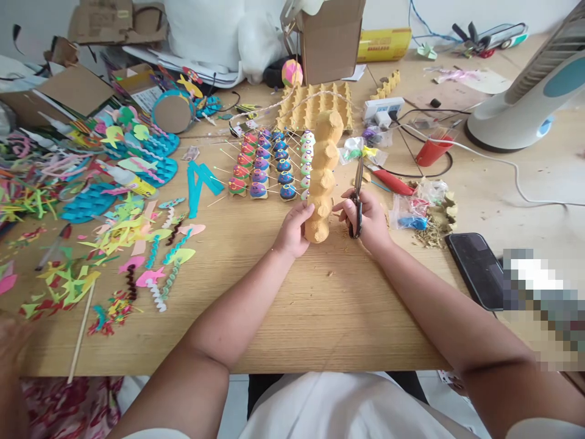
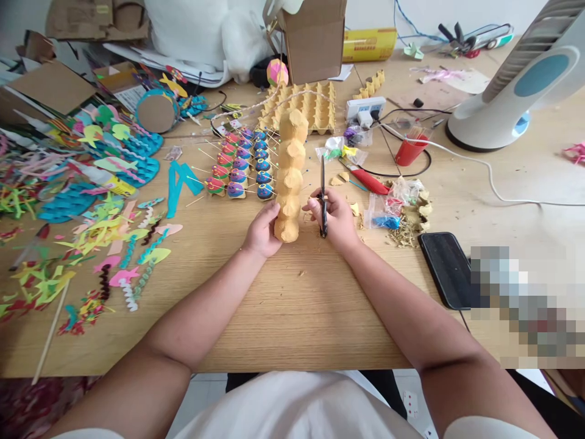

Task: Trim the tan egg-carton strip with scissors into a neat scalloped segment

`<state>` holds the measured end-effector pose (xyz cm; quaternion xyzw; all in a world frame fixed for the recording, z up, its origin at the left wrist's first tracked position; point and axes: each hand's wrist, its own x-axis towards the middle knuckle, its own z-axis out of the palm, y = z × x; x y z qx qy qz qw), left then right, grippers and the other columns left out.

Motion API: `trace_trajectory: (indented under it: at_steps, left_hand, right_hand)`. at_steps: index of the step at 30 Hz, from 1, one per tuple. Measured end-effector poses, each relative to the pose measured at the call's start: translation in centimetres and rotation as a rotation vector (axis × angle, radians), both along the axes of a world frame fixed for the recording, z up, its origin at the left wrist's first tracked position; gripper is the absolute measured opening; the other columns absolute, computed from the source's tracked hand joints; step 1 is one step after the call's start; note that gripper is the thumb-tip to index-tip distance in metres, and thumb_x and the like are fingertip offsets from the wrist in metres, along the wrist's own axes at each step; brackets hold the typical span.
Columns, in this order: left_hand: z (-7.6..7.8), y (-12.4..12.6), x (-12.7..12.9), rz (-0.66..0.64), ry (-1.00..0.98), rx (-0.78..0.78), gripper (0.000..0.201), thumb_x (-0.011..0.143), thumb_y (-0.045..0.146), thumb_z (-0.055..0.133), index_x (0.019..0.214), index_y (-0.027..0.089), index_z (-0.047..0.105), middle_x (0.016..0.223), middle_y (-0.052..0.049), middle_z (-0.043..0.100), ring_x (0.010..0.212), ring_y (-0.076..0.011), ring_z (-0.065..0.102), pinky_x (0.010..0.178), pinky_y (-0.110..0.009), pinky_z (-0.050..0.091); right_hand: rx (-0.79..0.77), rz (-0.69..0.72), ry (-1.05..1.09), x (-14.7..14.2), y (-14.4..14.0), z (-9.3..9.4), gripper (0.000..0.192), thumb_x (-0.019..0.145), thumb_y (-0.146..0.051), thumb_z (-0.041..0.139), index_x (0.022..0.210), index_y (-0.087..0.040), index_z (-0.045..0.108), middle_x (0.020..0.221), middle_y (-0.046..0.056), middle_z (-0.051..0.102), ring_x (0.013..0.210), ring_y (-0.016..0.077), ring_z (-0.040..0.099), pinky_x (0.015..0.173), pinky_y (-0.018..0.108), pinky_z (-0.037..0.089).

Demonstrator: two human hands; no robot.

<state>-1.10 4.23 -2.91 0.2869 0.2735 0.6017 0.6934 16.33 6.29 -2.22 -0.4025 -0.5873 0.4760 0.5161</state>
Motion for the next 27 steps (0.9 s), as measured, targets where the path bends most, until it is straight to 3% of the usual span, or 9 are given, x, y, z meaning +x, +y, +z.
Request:
trace_trajectory:
  at_steps: [6,11,15,18,21,27]
  left_hand:
    - [0.9,0.0,-0.3,-0.042,-0.131,-0.210,0.027,0.106,0.028,0.050,0.096,0.021,0.075,0.086,-0.001,0.080,0.070,-0.0116,0.073,0.064,-0.021,0.056]
    - [1.1,0.0,-0.5,-0.067,-0.159,-0.227,0.035,0.108,0.027,0.043,0.098,0.020,0.075,0.086,-0.002,0.080,0.071,-0.0135,0.073,0.064,-0.024,0.056]
    - [0.8,0.0,-0.4,-0.125,-0.124,-0.162,0.032,0.106,0.031,0.045,0.109,0.021,0.076,0.100,-0.007,0.081,0.099,-0.0212,0.077,0.081,-0.031,0.060]
    - [0.5,0.1,-0.2,-0.177,-0.087,-0.093,0.031,0.103,0.033,0.050,0.116,0.021,0.075,0.113,-0.010,0.080,0.115,-0.0262,0.074,0.092,-0.036,0.060]
    - [0.4,0.1,0.0,-0.200,-0.074,-0.065,0.029,0.099,0.032,0.055,0.117,0.020,0.075,0.116,-0.011,0.080,0.119,-0.0278,0.073,0.097,-0.038,0.059]
    - [1.1,0.3,-0.3,-0.054,-0.108,-0.250,0.024,0.102,0.031,0.053,0.108,0.021,0.075,0.101,-0.005,0.081,0.102,-0.0220,0.077,0.086,-0.032,0.061]
  right_hand:
    - [-0.141,0.060,0.155,-0.5,0.0,-0.1,0.050,0.079,-0.063,0.082,0.101,-0.026,0.058,0.088,0.000,0.072,0.069,0.0120,0.058,0.060,0.026,0.045]
    - [-0.280,0.223,0.348,-0.6,0.5,-0.8,0.052,0.073,-0.049,0.091,0.104,-0.027,0.055,0.089,-0.002,0.070,0.073,0.0127,0.059,0.059,0.026,0.042]
    - [-0.315,0.270,0.418,-0.7,0.3,-0.3,0.055,0.069,-0.042,0.093,0.104,-0.028,0.055,0.087,-0.004,0.066,0.070,0.0123,0.057,0.059,0.026,0.043]
    - [-0.302,0.259,0.407,-0.8,0.1,0.3,0.054,0.068,-0.041,0.093,0.105,-0.028,0.055,0.087,-0.004,0.063,0.067,0.0117,0.053,0.058,0.027,0.043]
    - [-0.266,0.228,0.379,-0.8,0.0,0.6,0.052,0.070,-0.042,0.091,0.104,-0.028,0.055,0.085,-0.005,0.060,0.064,0.0109,0.049,0.057,0.027,0.042]
    - [-0.034,0.108,0.096,-0.2,0.8,-0.5,0.043,0.080,-0.044,0.083,0.109,-0.029,0.055,0.083,-0.005,0.060,0.073,0.0137,0.053,0.069,0.030,0.045]
